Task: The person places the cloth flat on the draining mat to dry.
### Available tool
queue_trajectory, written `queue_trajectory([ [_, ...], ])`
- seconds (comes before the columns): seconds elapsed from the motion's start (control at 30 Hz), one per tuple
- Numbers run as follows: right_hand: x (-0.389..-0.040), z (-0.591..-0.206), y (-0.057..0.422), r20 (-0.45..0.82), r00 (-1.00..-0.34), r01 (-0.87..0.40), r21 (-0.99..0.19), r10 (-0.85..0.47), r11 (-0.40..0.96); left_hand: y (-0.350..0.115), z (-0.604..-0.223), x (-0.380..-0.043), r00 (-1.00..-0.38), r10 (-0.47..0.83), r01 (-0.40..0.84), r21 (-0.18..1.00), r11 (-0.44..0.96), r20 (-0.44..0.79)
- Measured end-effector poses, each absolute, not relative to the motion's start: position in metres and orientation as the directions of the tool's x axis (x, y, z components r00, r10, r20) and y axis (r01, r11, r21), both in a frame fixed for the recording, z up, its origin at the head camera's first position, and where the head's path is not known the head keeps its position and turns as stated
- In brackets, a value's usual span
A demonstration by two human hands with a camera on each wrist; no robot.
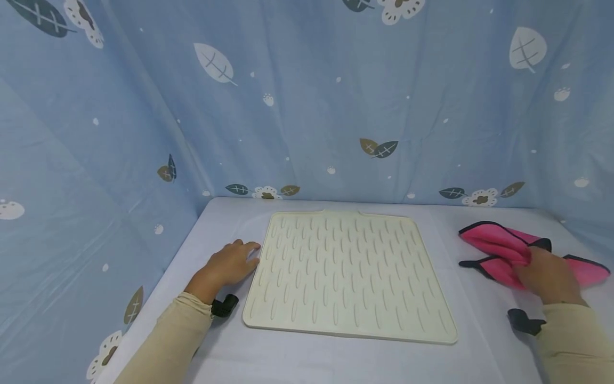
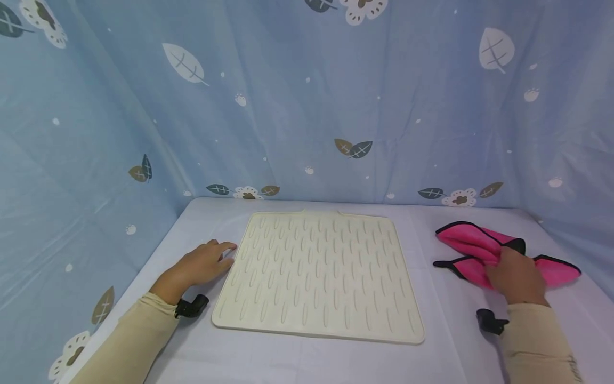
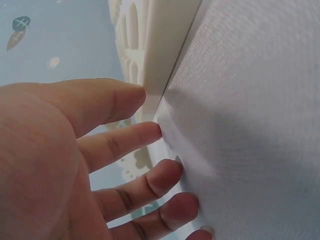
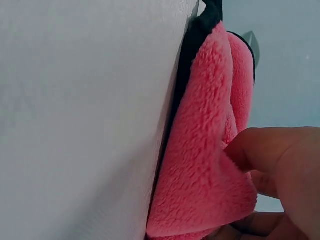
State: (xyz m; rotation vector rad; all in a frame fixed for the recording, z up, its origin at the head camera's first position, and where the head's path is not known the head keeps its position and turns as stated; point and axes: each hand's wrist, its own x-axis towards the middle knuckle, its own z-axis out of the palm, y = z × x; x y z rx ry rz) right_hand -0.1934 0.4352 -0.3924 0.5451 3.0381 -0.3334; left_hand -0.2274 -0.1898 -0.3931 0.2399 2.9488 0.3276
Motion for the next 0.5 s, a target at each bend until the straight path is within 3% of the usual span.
queue_trajectory([
  [0.2,-0.189,-0.387,0.427,-0.060,-0.951,0.308,-0.255,0.303,0.917,-0.189,-0.393,-0.228,-0.973,0.178,0.141,0.227,0.964,-0.149],
  [0.5,-0.191,-0.384,0.418,-0.105,-0.932,0.361,-0.298,0.346,0.883,-0.189,-0.393,-0.228,-0.973,0.182,0.150,0.214,0.965,-0.141],
])
